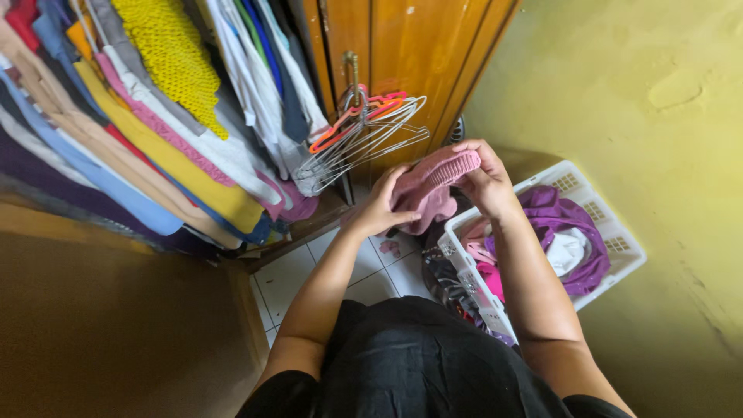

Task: The person removes multiple garments from a wooden closet, one at a time, by taking them off hangers and placing them into a white plastic basket on the floor. The person handles shirts, tops, and other clothing items, removing them from the hanger rod and depositing them into the basket.

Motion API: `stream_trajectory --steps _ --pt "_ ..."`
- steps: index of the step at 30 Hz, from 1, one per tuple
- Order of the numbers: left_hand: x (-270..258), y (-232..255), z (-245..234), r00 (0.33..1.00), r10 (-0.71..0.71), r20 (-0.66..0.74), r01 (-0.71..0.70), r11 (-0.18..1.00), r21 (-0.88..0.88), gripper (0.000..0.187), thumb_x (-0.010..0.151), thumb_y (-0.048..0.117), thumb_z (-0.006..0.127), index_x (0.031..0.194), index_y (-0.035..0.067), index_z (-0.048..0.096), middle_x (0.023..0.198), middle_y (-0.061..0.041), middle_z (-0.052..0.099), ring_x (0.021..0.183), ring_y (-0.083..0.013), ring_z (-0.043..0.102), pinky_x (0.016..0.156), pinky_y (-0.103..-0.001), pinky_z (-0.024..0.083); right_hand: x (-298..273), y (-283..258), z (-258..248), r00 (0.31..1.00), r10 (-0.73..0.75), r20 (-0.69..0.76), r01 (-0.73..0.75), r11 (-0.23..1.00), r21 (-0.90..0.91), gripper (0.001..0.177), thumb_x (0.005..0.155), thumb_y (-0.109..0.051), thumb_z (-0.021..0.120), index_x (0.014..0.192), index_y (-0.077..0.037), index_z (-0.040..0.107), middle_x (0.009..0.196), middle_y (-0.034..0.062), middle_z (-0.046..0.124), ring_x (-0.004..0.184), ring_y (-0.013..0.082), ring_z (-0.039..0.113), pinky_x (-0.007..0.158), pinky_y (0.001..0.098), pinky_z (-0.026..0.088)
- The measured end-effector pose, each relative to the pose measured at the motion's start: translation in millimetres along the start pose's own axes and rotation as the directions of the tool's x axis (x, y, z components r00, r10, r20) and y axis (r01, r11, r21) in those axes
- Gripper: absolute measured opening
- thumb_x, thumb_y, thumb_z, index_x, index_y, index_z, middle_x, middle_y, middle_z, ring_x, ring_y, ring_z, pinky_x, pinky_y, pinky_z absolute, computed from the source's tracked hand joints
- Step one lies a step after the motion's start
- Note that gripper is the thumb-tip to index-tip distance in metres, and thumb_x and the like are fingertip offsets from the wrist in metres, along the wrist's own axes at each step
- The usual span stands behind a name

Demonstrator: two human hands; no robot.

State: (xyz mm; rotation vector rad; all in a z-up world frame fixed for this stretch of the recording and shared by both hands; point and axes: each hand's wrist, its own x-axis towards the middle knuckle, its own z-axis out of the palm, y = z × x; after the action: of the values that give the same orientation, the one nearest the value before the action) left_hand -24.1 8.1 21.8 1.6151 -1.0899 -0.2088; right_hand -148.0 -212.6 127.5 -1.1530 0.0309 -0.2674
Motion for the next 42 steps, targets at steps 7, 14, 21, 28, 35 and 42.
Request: stream_trajectory --steps 7,14,21,28,35,42 --pt "55 35 105 0.957 -0.246 -0.155 0.283 0.909 0.306 0.151 0.047 0.046 0.105 0.155 0.003 0.008 0.162 -0.028 0.013 0.15 -0.0481 0.019 0.113 -0.059 0.021 -42 -90 6 0.923 -0.383 0.02 0.379 0.919 0.109 0.021 0.107 -0.01 0.058 0.127 -0.005 0.055 0.128 0.0134 0.062 0.118 0.0231 0.063 0.105 0.038 0.052" --pt "124 37 187 0.954 -0.279 -0.108 0.253 0.945 -0.205 0.051 0.096 0.017 0.068 0.146 0.008 0.06 0.137 -0.015 0.07 0.129 -0.0268 0.069 0.112 -0.038 0.054 -131 -134 -47 0.769 -0.614 -0.18 0.62 0.784 -0.025 0.025 0.105 -0.018 0.065 0.124 -0.005 0.056 0.13 0.0171 0.057 0.12 0.0279 0.058 0.101 0.0395 0.051" --pt "175 33 264 0.992 -0.103 -0.07 0.02 0.686 -0.728 0.047 0.099 0.014 0.066 0.142 0.005 0.049 0.139 -0.015 0.058 0.125 -0.0262 0.06 0.106 -0.038 0.051 -216 -122 -148 0.829 -0.267 -0.491 -0.393 0.347 -0.851 0.084 0.078 -0.014 0.082 0.152 -0.006 0.044 0.165 0.025 0.025 0.151 0.0409 0.031 0.114 0.0499 0.039" --pt "147 99 329 0.824 -0.094 0.559 0.555 -0.069 -0.829 0.054 0.103 0.028 0.056 0.151 0.009 0.042 0.145 -0.015 0.053 0.128 -0.0284 0.056 0.1 -0.044 0.052 -205 -32 -161 0.693 -0.608 -0.388 -0.205 0.35 -0.914 0.114 0.068 -0.012 0.084 0.164 -0.007 0.021 0.161 0.0226 0.036 0.15 0.0411 0.039 0.123 0.0474 0.034" --pt "126 -1 259 0.65 -0.114 0.751 0.535 0.771 -0.346 0.129 0.064 0.0 0.085 0.162 0.02 0.004 0.166 -0.016 0.019 0.152 -0.0289 0.026 0.119 -0.041 0.032 -230 3 -158 0.673 -0.402 -0.621 -0.542 0.304 -0.784 0.101 0.072 -0.017 0.087 0.16 -0.026 0.038 0.145 0.019 0.05 0.132 0.0409 0.056 0.11 0.045 0.048" --pt "84 -64 252 0.451 -0.658 0.603 0.302 0.748 0.59 0.11 0.088 0.037 0.076 0.164 0.034 -0.003 0.174 -0.011 -0.008 0.159 -0.0388 -0.007 0.121 -0.068 0.008 -221 98 -159 0.587 0.408 -0.699 -0.612 -0.342 -0.713 0.104 0.073 -0.062 0.084 0.157 -0.052 0.023 0.172 0.0039 -0.007 0.156 0.0445 0.002 0.122 0.0642 0.016"
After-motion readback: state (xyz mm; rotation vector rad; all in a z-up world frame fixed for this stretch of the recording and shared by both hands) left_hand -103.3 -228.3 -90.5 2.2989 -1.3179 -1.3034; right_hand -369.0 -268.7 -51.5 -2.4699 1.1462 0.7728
